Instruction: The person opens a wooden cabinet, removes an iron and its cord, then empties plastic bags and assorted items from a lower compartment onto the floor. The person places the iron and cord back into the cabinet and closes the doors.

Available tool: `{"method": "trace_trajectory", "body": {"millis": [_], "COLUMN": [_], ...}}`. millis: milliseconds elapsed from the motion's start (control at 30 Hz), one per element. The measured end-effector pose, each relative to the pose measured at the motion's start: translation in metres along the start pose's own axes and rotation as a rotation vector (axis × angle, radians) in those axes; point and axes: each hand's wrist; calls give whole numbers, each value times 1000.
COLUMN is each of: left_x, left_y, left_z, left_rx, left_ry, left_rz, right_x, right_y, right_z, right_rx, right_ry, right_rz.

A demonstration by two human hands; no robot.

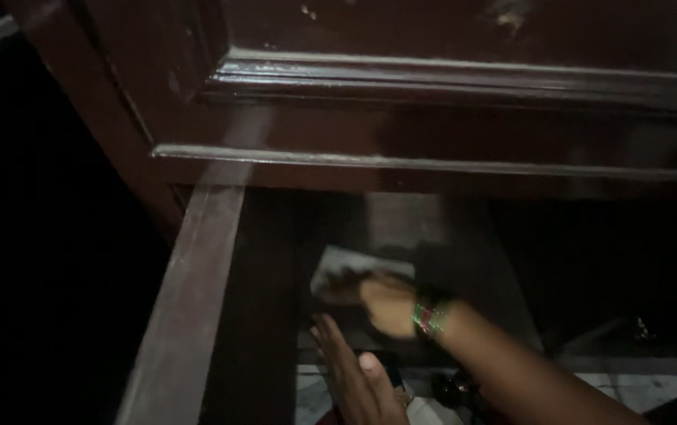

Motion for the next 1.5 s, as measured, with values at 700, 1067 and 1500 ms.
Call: {"method": "trace_trajectory", "body": {"millis": [700, 1067, 1500], "left_x": [31, 37, 40], "left_y": [19, 16, 16], "left_z": [26, 43, 64], "left_rx": [97, 32, -65], "left_ry": [0, -191, -246], "left_rz": [80, -36, -151], "right_x": [39, 61, 53], "right_y": [-70, -67, -84], "right_z": [166, 226, 271], "right_rx": [122, 578, 206], "right_ry": [459, 71, 192], "right_rz": [-288, 44, -144]}}
Point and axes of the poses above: each hand's wrist, its own z-axis away from the middle knuckle, its own y-axis out of the back of the hand, x = y × z, and after that the axes turned 2 degrees about x, right-handed
